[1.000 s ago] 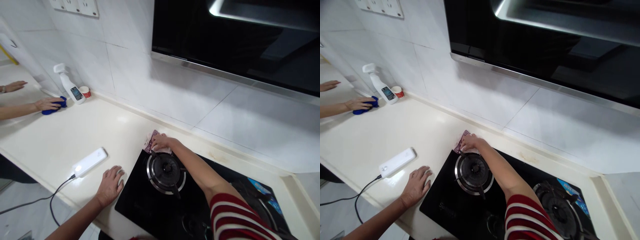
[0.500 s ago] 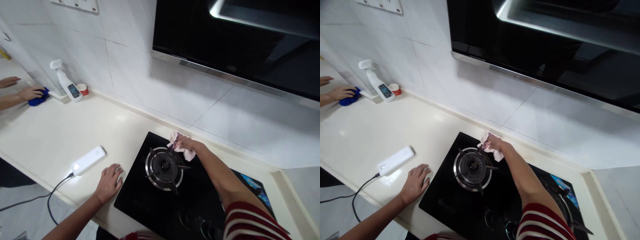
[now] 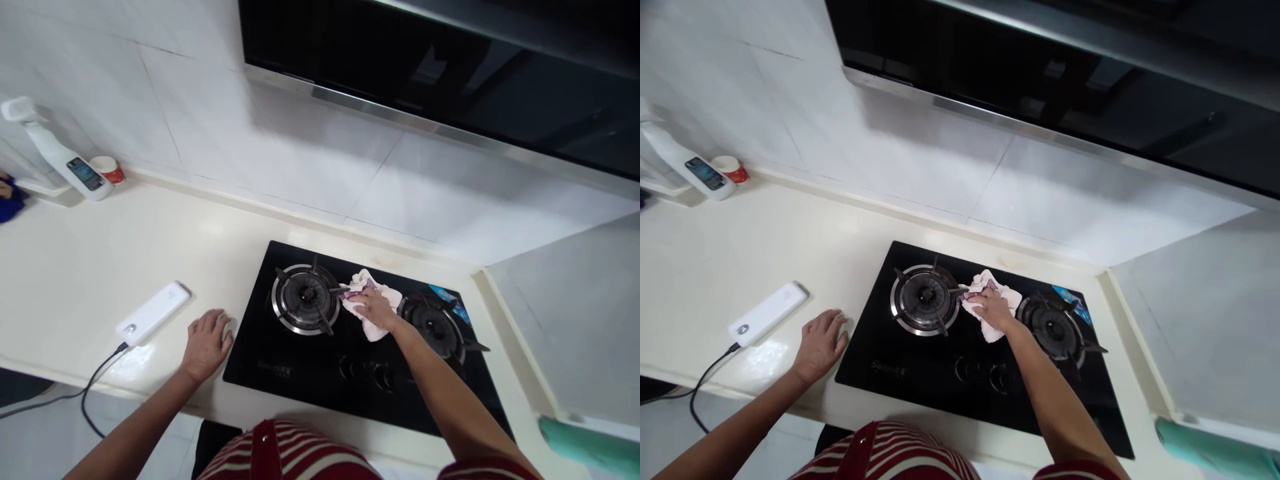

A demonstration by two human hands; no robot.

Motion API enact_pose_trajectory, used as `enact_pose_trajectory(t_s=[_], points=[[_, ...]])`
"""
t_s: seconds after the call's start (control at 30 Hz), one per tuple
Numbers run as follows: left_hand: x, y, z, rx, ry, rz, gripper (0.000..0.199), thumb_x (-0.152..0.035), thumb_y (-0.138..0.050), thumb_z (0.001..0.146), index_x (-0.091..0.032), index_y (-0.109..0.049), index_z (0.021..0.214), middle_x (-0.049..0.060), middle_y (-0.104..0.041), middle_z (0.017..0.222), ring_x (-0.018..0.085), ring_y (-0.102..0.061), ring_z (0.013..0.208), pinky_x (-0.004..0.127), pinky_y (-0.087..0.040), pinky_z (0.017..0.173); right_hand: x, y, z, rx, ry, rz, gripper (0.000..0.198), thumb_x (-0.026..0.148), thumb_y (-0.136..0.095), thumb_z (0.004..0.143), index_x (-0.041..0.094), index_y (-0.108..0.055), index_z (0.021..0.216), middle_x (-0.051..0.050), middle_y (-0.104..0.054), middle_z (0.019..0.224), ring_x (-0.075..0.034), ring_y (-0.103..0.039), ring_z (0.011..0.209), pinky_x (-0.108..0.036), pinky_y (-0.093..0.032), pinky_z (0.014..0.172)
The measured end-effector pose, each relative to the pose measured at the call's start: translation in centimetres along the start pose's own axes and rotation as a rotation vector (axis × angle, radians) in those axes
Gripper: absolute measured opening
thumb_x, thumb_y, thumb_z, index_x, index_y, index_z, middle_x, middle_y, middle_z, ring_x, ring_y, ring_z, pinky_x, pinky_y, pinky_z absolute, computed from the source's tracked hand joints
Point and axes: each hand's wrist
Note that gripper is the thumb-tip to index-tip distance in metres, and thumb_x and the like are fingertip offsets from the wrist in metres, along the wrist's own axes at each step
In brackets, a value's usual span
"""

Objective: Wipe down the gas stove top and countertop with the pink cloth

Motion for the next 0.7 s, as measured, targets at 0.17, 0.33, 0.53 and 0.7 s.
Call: enact_pose_trajectory(t_s=[0.17,0.33,0.53,0.7], points=[[-0.3,0.2,0.2,0.015,0.008,0.004,0.028,-0.03,-0.05,0.093,-0.021,-0.063,0.116,0.014,-0.061,0.132,0.03,-0.052,0.126,0.048,-0.037,0.098,3.6,-1.6,-4.6,0.07,0.016,0.065,0.03,0.029,-0.055,0.088,0.033,-0.073,0.112,-0.006,-0.056,0.112,-0.027,-0.045,0.113,-0.046,-0.036,0.095],[-0.4,0.3,0.3,0.013,0.006,-0.007,0.028,-0.03,-0.049,0.093,-0.021,-0.063,0.116,0.015,-0.061,0.132,0.031,-0.052,0.126,0.049,-0.037,0.099,8.4,-1.9,-7.5,0.098,0.128,0.061,0.028,0.024,-0.06,0.082,0.027,-0.071,0.107,-0.007,-0.055,0.112,-0.028,-0.044,0.111,-0.046,-0.032,0.098],[-0.3,0.1,0.2,0.005,-0.003,0.005,0.028,-0.03,-0.05,0.092,-0.02,-0.063,0.115,0.015,-0.061,0.132,0.03,-0.051,0.126,0.049,-0.036,0.099,11.3,-1.7,-9.3,0.099,0.129,-0.043,0.034,0.03,-0.064,0.082,0.019,-0.065,0.114,-0.014,-0.053,0.121,-0.031,-0.044,0.115,-0.046,-0.03,0.102],[-0.3,0.0,0.1,0.009,-0.006,-0.015,0.029,-0.03,-0.05,0.091,-0.02,-0.063,0.116,0.015,-0.06,0.132,0.031,-0.052,0.125,0.049,-0.037,0.099,13.5,-2.0,-10.7,0.053,0.173,-0.102,0.034,0.027,-0.064,0.081,0.016,-0.065,0.113,-0.016,-0.056,0.119,-0.032,-0.046,0.113,-0.046,-0.031,0.102]])
Point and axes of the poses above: each hand's wrist, its own z-axis towards the middle knuckle, its own y-axis out of the back of the hand, x = y × z
